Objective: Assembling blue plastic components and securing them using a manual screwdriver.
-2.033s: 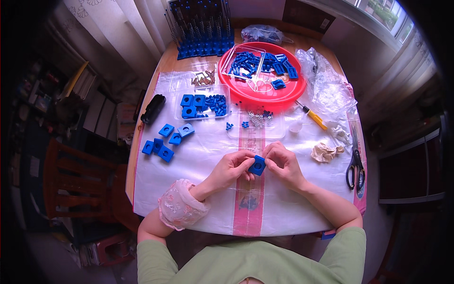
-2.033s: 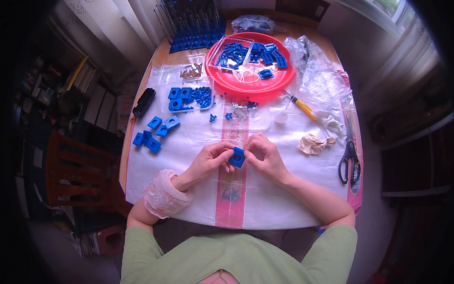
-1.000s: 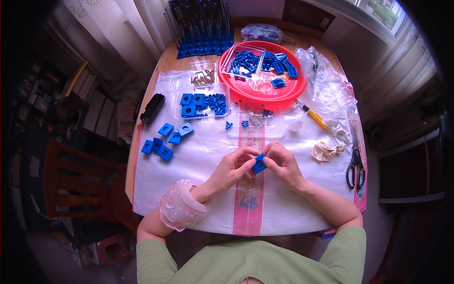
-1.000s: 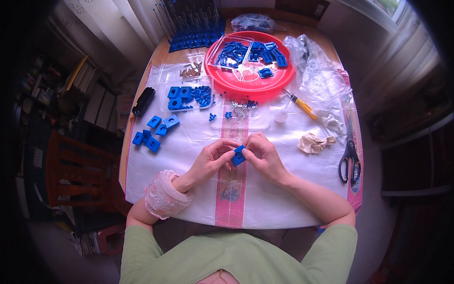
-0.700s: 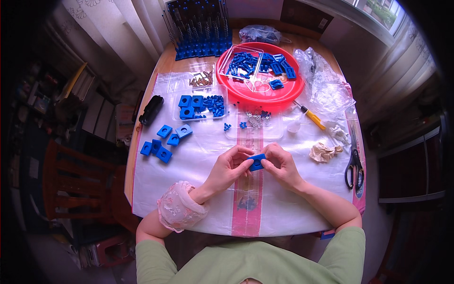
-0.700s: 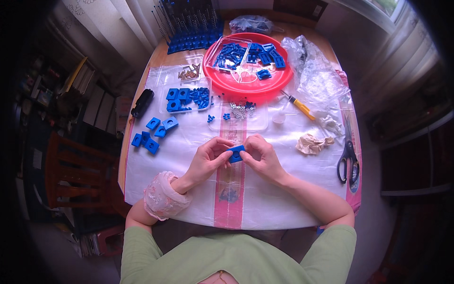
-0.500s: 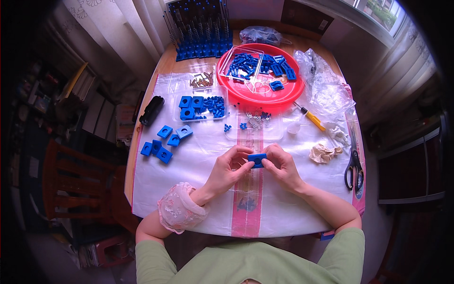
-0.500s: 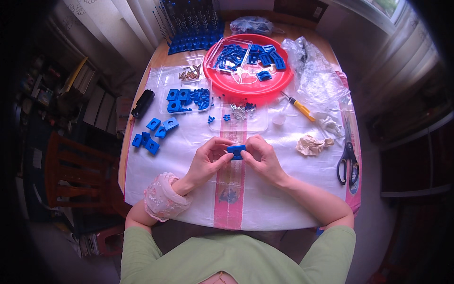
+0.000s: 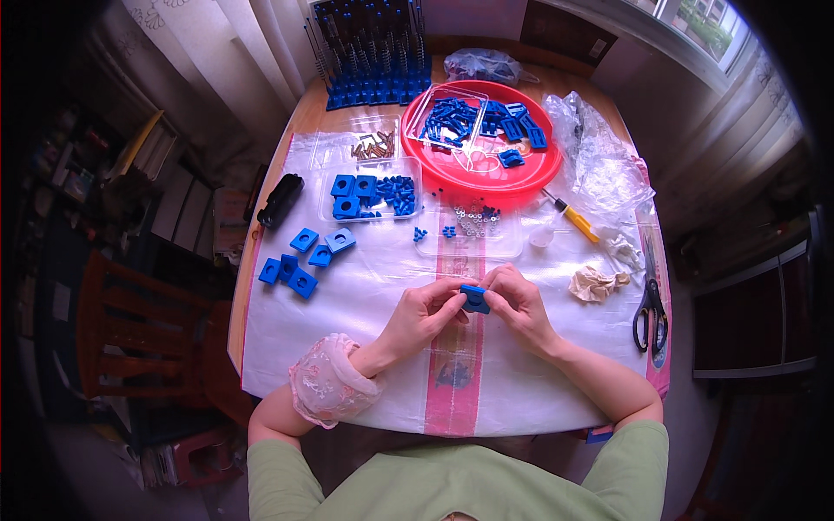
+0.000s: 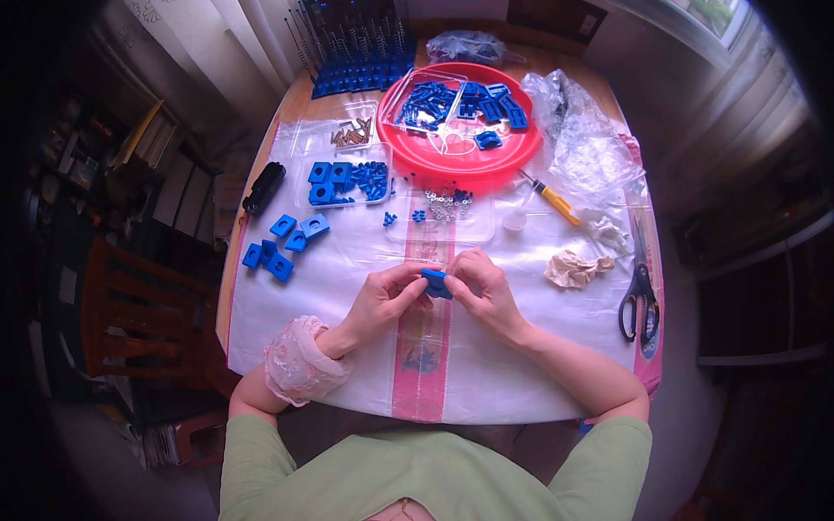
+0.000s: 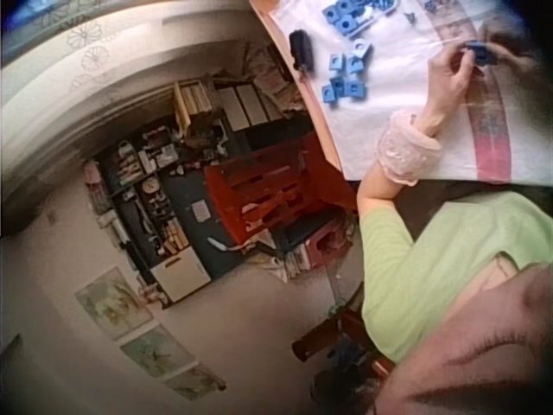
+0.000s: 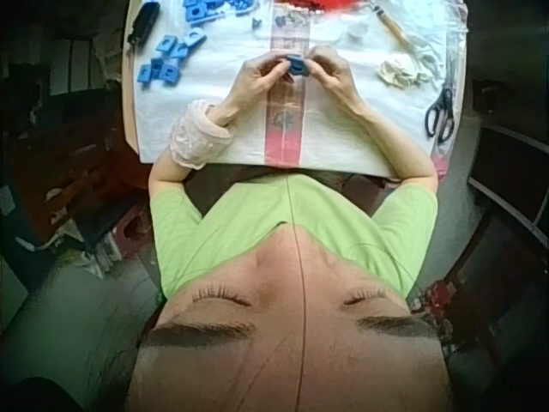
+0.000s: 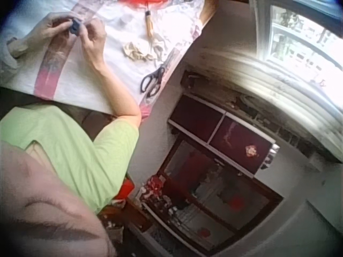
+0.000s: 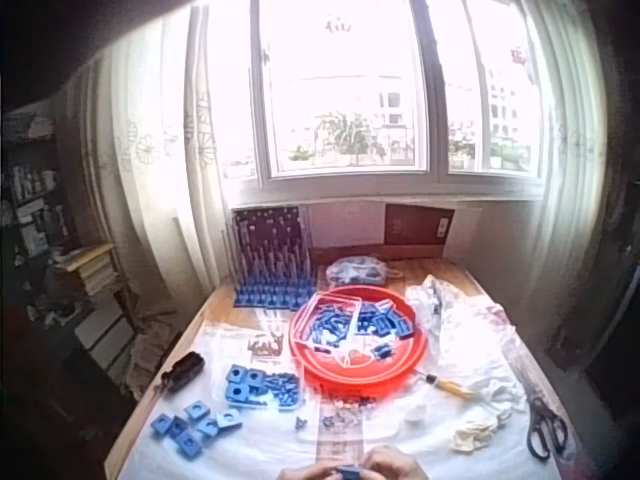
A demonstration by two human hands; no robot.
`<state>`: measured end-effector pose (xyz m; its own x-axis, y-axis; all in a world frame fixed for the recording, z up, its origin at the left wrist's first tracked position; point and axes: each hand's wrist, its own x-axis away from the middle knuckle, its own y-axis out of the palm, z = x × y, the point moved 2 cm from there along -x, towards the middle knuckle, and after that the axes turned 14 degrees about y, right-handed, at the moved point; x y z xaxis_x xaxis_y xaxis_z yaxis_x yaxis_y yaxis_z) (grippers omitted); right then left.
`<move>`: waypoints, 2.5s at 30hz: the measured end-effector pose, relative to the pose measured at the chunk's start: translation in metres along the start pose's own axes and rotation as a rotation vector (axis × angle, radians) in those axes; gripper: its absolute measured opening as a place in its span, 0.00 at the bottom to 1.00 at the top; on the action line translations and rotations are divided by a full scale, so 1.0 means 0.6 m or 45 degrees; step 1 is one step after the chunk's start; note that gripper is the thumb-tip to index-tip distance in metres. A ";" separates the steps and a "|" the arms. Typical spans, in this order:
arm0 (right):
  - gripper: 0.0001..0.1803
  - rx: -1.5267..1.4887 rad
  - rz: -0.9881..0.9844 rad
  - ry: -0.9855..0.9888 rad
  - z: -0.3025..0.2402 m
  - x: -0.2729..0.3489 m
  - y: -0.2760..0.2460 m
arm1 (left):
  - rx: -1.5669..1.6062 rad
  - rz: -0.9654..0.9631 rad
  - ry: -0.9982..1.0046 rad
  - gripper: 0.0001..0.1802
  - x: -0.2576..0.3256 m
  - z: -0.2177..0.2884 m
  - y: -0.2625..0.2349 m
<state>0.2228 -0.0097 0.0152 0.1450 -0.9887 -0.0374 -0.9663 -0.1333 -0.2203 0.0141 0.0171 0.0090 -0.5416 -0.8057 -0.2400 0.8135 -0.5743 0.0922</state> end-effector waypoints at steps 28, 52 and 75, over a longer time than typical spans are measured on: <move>0.05 0.103 -0.029 0.019 -0.010 0.005 0.002 | 0.072 0.167 0.019 0.17 -0.003 0.010 0.005; 0.13 -0.210 -0.124 0.122 0.011 0.005 -0.009 | 0.091 -0.163 0.051 0.26 -0.002 -0.010 -0.016; 0.16 -0.098 -0.129 0.105 0.018 0.004 0.000 | -1.535 0.075 0.273 0.25 -0.015 0.142 -0.071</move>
<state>0.2252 -0.0115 0.0046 0.2275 -0.9718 0.0624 -0.9616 -0.2343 -0.1430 -0.0340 0.0363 0.0897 -0.5444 -0.7201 -0.4303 0.5724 0.0561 -0.8181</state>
